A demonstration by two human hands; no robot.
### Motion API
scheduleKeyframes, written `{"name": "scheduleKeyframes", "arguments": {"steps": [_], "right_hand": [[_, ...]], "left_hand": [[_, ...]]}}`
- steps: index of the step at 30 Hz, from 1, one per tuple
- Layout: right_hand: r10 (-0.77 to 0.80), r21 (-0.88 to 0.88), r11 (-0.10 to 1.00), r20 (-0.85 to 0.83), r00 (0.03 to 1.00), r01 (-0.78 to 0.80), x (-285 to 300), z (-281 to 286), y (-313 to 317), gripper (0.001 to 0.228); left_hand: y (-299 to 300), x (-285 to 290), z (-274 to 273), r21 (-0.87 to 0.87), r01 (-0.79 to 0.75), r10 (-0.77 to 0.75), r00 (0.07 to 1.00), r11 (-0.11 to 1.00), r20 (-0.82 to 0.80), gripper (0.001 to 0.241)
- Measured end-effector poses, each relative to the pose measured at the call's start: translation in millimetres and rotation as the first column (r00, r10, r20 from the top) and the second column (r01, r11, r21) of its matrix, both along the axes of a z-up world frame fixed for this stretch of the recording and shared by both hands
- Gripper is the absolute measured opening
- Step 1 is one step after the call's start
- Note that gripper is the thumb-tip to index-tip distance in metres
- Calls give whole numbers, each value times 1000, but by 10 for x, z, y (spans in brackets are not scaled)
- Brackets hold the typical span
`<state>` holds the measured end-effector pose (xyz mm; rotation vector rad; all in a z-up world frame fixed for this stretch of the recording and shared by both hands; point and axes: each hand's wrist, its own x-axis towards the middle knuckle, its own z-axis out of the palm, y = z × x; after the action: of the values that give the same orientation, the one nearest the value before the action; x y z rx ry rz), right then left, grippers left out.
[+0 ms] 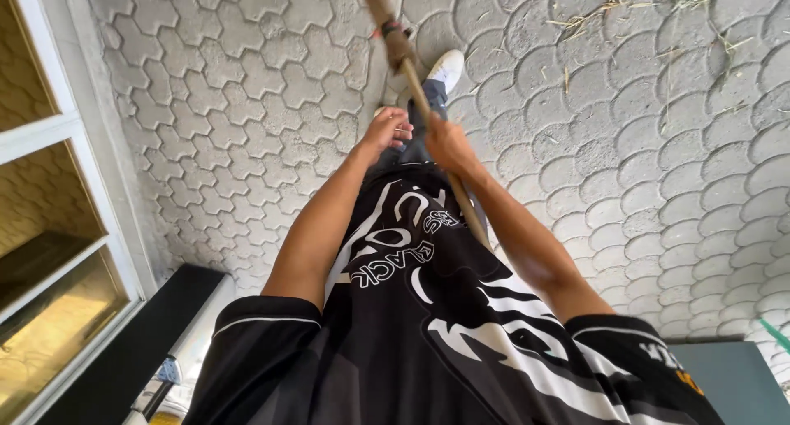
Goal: Sweeping a paved outdoor area with a broom.
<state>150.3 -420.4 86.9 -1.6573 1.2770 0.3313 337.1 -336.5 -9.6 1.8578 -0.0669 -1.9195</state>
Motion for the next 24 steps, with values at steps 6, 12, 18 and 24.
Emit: {"name": "scheduleKeyframes", "arguments": {"steps": [6,12,18,24], "right_hand": [[-63,330,943,52,997,43,-93,588,-296,58],[-560,340,774,-23,828,533,-860,213,-647,53],[-701,413,683,138,700,603,-428,345,-865,56],[-675,474,678,97,732,562,-21,-380,-1519,38]], "left_hand": [[-27,-271,-386,162,-8,18,998,987,-63,46],[-408,-407,-25,6,192,-192,981,981,-20,40],[-966,-489,193,-37,207,-210,971,978,-116,55],[-1488,-521,181,179,-265,257,964,947,69,88]]}}
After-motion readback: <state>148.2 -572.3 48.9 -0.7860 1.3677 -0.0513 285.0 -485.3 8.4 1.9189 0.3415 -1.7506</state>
